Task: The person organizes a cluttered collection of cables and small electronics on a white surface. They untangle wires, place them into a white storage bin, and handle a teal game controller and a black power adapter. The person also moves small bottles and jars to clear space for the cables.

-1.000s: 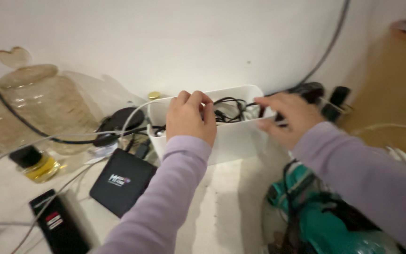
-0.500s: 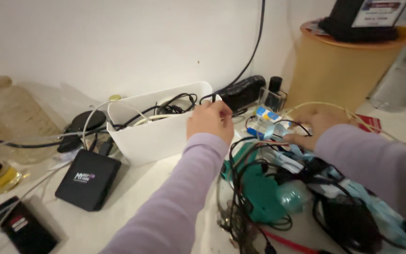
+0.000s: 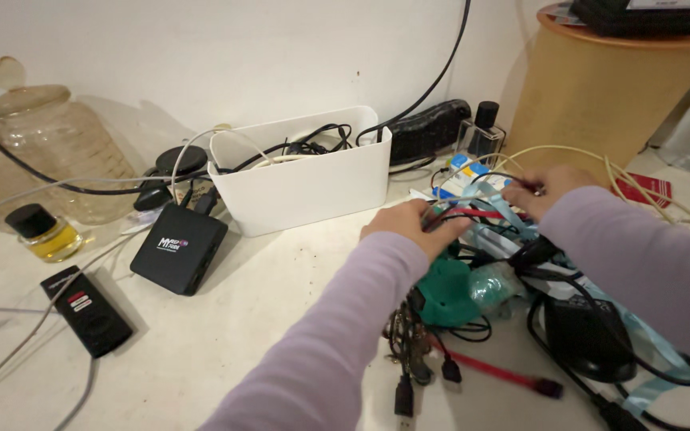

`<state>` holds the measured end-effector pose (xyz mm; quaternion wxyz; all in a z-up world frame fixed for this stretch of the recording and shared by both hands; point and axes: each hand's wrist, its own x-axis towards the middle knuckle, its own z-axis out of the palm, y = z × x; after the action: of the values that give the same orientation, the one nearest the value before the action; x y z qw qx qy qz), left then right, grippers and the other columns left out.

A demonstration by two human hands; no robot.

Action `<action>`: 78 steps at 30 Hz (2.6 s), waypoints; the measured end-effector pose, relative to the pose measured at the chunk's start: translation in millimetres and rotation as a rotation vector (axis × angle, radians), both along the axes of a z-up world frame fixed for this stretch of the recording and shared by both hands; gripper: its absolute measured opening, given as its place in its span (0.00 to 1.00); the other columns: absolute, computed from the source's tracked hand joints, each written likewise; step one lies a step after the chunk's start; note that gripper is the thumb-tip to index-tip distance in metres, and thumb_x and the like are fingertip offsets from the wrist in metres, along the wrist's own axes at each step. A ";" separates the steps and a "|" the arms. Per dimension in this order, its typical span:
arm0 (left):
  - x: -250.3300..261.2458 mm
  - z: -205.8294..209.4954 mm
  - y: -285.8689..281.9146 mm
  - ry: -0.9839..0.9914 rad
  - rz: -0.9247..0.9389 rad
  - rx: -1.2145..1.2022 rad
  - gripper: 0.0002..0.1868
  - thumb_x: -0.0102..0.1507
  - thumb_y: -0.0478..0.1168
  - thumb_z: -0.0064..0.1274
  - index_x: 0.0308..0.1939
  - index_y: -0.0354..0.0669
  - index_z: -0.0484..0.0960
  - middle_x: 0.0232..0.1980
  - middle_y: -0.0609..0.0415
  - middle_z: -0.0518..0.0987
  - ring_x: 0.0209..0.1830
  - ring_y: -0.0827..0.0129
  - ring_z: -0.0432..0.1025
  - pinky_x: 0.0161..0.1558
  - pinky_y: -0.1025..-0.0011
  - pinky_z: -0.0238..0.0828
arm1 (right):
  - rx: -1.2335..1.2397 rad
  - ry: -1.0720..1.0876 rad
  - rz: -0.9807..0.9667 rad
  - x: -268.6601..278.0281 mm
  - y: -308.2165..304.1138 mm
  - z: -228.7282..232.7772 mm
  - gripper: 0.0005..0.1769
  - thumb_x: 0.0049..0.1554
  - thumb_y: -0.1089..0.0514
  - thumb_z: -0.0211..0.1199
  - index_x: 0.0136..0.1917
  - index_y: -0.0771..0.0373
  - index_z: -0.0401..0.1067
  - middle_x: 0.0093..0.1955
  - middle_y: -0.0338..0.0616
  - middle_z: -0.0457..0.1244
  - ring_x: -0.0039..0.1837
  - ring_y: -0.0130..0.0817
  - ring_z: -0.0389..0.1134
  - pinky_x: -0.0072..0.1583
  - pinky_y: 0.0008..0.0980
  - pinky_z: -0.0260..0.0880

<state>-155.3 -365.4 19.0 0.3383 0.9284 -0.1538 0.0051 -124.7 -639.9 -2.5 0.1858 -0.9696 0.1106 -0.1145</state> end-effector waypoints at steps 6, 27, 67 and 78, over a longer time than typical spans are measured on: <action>14.6 -5.0 16.4 -0.104 0.023 -0.146 0.28 0.58 0.67 0.56 0.40 0.47 0.88 0.38 0.47 0.85 0.41 0.53 0.80 0.48 0.61 0.76 | -0.065 -0.213 0.148 5.6 23.3 20.7 0.17 0.46 0.56 0.72 0.51 0.55 0.80 0.53 0.54 0.71 0.56 0.50 0.71 0.59 0.45 0.69; 190.3 68.7 109.1 0.098 0.299 0.353 0.25 0.59 0.52 0.62 0.57 0.48 0.83 0.60 0.44 0.79 0.62 0.53 0.74 0.61 0.58 0.72 | 0.206 -0.114 0.400 129.1 178.9 87.9 0.13 0.52 0.56 0.71 0.51 0.58 0.81 0.44 0.40 0.74 0.47 0.28 0.74 0.52 0.31 0.73; 228.6 59.1 116.2 -0.269 0.256 -0.620 0.22 0.44 0.42 0.74 0.29 0.47 0.73 0.30 0.59 0.84 0.32 0.72 0.81 0.36 0.70 0.83 | 0.755 -0.073 0.618 162.7 230.2 73.4 0.09 0.54 0.58 0.70 0.47 0.62 0.82 0.42 0.43 0.73 0.40 0.29 0.70 0.45 0.33 0.72; 168.5 47.5 97.9 -0.524 0.497 0.290 0.10 0.57 0.51 0.57 0.41 0.59 0.84 0.62 0.55 0.74 0.64 0.54 0.65 0.59 0.55 0.62 | 0.251 0.229 0.103 147.5 67.3 71.5 0.14 0.56 0.56 0.68 0.56 0.57 0.82 0.46 0.47 0.75 0.44 0.35 0.75 0.49 0.40 0.76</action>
<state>13.2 -267.5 66.6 0.1415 0.9427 -0.0045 0.3022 22.8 -572.7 69.0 0.2973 -0.9499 0.0945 0.0210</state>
